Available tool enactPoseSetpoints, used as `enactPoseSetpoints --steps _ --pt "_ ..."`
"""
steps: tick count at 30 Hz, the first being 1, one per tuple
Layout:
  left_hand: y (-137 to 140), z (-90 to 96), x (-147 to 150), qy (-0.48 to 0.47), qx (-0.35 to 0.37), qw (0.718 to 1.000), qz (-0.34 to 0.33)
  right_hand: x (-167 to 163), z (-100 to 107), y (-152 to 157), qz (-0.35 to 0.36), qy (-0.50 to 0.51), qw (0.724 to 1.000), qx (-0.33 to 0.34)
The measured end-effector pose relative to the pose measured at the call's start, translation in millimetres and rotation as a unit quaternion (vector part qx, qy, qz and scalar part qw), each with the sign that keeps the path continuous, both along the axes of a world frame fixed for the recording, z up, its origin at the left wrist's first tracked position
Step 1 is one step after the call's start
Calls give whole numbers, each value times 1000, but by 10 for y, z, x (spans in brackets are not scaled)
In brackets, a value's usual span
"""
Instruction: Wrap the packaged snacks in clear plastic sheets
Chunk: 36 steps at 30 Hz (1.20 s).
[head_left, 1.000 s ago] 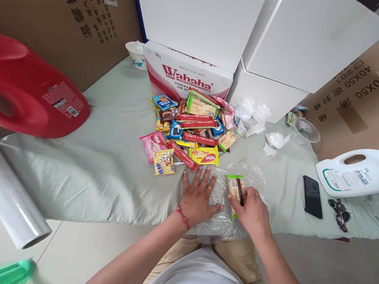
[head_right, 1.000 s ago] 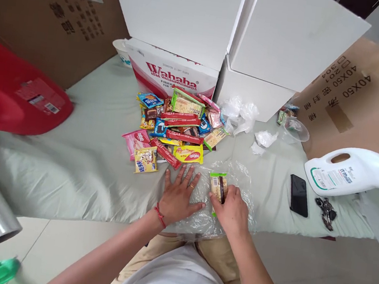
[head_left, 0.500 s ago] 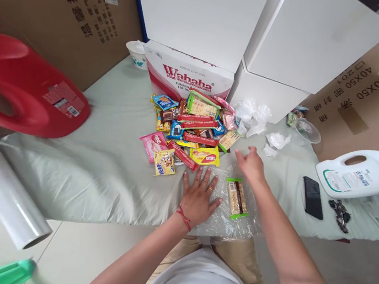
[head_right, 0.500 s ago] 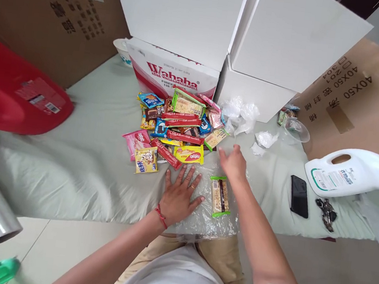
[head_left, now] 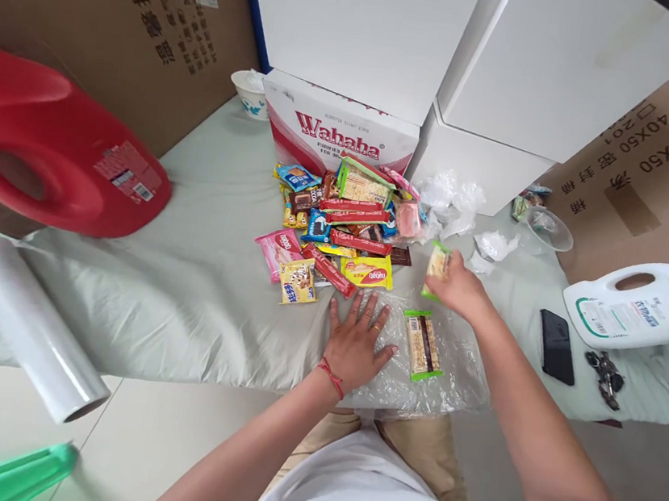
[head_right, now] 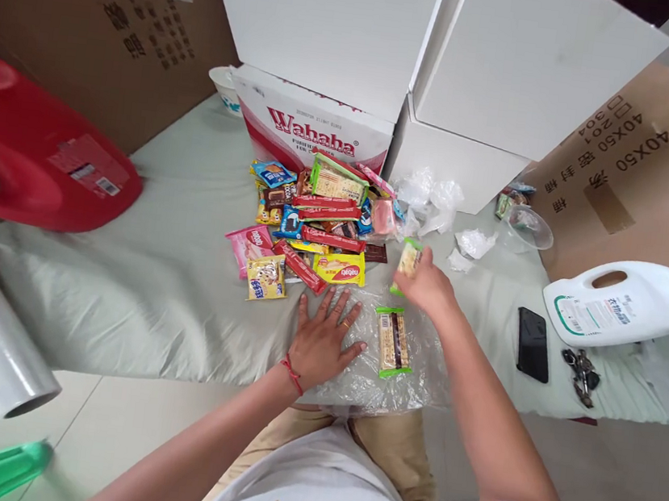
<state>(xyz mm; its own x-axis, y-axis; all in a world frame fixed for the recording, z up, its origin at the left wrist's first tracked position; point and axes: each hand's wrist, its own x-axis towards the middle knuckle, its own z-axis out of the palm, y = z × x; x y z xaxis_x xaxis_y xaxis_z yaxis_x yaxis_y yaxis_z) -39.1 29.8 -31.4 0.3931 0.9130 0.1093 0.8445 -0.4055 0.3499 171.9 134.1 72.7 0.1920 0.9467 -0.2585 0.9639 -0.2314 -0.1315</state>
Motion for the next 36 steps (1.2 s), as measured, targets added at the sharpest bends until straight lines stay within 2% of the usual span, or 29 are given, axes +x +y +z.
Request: enactPoseSetpoints --steps 3,6,8,12,15,17,18,21,22,24,27,29,33,36 --pt "2 6 -1 -4 2 1000 2 81 50 -671 41 -3 999 -25" --pt "4 22 -3 -3 6 1000 0 1 -19 -1120 72 -9 996 -56" --pt "2 34 0 1 9 1000 1 -91 -97 -1239 84 -25 993 -78" --pt "-12 50 -5 -4 23 1000 2 -202 -202 -1245 98 -61 990 -83" --pt "-7 58 -69 -45 44 998 15 -216 -191 -1310 97 -73 992 -19" --pt "21 76 -151 -89 52 992 74 -245 -174 -1450 119 -46 990 65" --pt "44 94 -198 -106 49 986 118 -275 -178 -1546 154 -18 982 107" --pt "150 201 -296 -92 -12 970 225 -425 -300 -1866 317 74 929 175" --pt "192 251 -298 -68 -40 969 236 -482 -384 -1960 363 89 909 183" --pt "277 353 -246 -14 -83 969 232 -576 -597 -2093 408 89 887 198" --pt "401 444 -80 35 -91 973 210 -638 -908 -2140 387 61 887 244" --pt "485 444 14 26 -101 973 207 -637 -1019 -2106 356 57 892 273" --pt "653 385 37 -50 -168 957 232 -580 -983 -2091 322 116 895 288" --pt "741 381 -4 -88 -188 953 222 -492 -887 -2183 264 192 896 301"
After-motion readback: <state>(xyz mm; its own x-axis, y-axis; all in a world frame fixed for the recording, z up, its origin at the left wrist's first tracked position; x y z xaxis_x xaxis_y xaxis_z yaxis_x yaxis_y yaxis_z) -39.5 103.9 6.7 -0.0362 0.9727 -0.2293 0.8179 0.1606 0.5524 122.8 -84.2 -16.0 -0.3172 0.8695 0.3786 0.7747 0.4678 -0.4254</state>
